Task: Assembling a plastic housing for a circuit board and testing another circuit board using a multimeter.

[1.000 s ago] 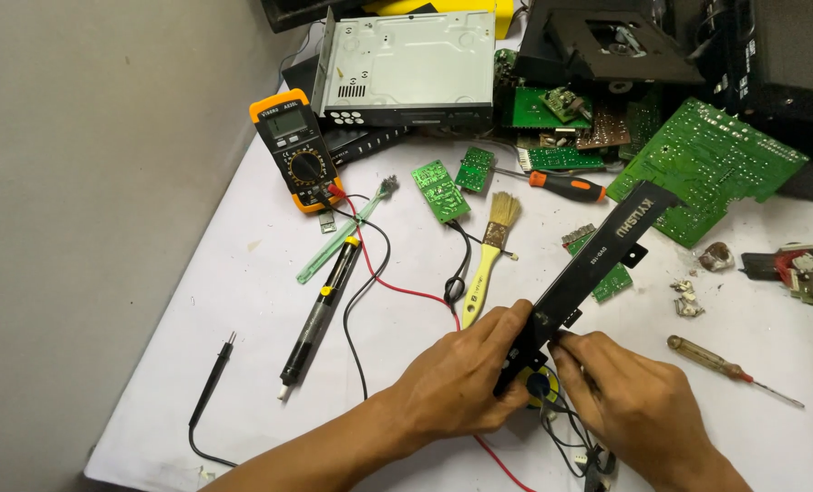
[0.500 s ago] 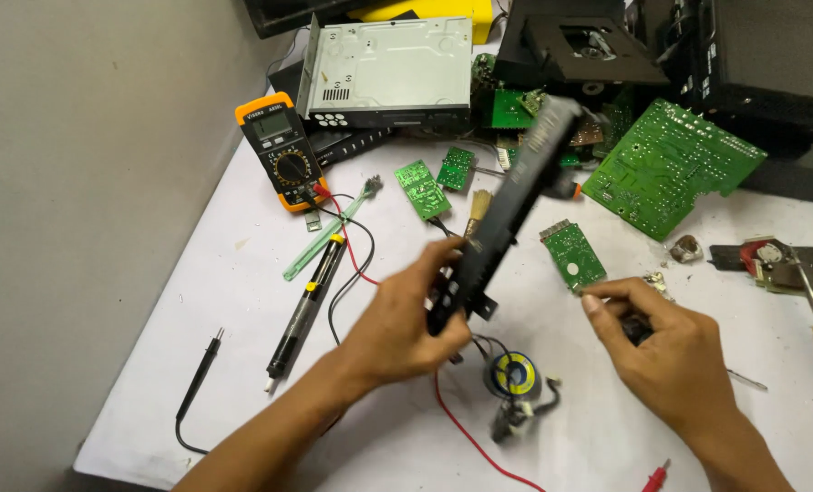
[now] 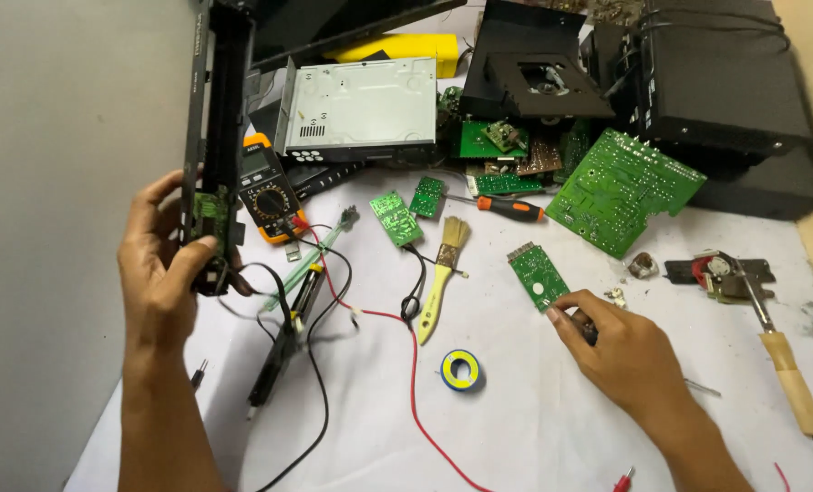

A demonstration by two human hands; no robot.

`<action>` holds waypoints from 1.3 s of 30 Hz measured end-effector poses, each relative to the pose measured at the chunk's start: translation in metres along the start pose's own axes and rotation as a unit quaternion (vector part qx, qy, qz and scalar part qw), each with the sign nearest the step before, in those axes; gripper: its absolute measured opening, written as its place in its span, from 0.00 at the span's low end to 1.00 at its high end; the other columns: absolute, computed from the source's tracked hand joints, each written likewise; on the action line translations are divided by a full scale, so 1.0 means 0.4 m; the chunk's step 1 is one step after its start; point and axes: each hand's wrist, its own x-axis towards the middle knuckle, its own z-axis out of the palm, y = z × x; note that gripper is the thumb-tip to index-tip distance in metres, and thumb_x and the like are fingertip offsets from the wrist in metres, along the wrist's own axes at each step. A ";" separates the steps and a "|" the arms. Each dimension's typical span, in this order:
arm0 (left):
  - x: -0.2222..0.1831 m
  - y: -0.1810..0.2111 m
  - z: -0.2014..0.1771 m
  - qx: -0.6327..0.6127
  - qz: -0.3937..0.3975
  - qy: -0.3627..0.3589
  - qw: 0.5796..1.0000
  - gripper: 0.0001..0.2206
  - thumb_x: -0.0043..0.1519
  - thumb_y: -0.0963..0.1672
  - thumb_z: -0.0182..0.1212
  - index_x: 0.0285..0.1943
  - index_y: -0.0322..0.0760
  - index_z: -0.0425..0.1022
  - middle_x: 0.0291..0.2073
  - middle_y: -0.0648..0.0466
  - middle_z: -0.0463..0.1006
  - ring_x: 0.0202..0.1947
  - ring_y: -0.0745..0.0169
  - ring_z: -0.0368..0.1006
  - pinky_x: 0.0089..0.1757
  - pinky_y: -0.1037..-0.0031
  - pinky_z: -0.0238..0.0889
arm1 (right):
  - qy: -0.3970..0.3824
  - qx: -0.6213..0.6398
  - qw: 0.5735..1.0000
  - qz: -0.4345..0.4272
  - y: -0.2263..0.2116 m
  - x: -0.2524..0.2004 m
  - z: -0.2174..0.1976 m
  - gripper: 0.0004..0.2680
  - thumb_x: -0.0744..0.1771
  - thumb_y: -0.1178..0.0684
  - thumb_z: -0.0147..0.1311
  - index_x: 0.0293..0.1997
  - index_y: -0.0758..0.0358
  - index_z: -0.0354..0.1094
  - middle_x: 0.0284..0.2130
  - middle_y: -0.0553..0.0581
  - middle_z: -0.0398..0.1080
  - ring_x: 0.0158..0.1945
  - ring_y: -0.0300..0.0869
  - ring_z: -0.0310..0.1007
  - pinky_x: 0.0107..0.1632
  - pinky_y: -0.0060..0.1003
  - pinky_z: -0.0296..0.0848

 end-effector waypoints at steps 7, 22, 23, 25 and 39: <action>-0.018 0.031 -0.061 0.212 0.076 0.055 0.973 0.21 0.62 0.35 0.48 0.66 0.28 0.65 0.48 0.41 0.76 0.33 0.56 0.73 0.30 0.68 0.78 | -0.141 -0.101 0.985 -0.003 -0.017 -0.009 -0.048 0.09 0.68 0.37 0.47 0.48 0.40 0.69 0.43 0.45 0.80 0.43 0.48 0.79 0.44 0.48 0.76; -0.007 0.039 -0.129 0.403 -0.242 -0.152 0.870 0.20 0.56 0.43 0.54 0.58 0.53 0.79 0.50 0.56 0.84 0.48 0.54 0.73 0.50 0.67 0.60 | -0.219 -0.096 0.971 -0.027 0.038 0.011 -0.002 0.11 0.70 0.37 0.42 0.51 0.37 0.71 0.46 0.39 0.71 0.47 0.39 0.78 0.45 0.43 0.76; -0.005 0.037 -0.132 0.403 -0.273 -0.147 0.861 0.20 0.57 0.43 0.54 0.59 0.52 0.79 0.52 0.58 0.84 0.51 0.56 0.74 0.53 0.68 0.60 | -0.213 -0.103 0.970 -0.057 0.043 0.011 0.000 0.10 0.70 0.38 0.43 0.49 0.39 0.71 0.44 0.39 0.70 0.47 0.36 0.76 0.43 0.41 0.76; -0.004 0.033 -0.135 0.401 -0.303 -0.144 0.852 0.20 0.58 0.43 0.54 0.60 0.52 0.79 0.53 0.60 0.84 0.54 0.57 0.74 0.56 0.68 0.59 | -0.207 -0.111 0.968 -0.083 0.044 0.012 -0.006 0.09 0.70 0.38 0.43 0.48 0.40 0.71 0.42 0.39 0.68 0.47 0.32 0.74 0.41 0.39 0.76; -0.010 -0.041 -0.149 0.510 -0.286 -0.108 0.804 0.24 0.61 0.41 0.54 0.69 0.50 0.68 0.56 0.51 0.82 0.54 0.43 0.75 0.56 0.57 0.62 | -0.187 -0.090 0.953 -0.220 0.029 -0.004 0.021 0.05 0.69 0.44 0.54 0.41 0.47 0.70 0.40 0.44 0.69 0.47 0.38 0.69 0.40 0.41 0.72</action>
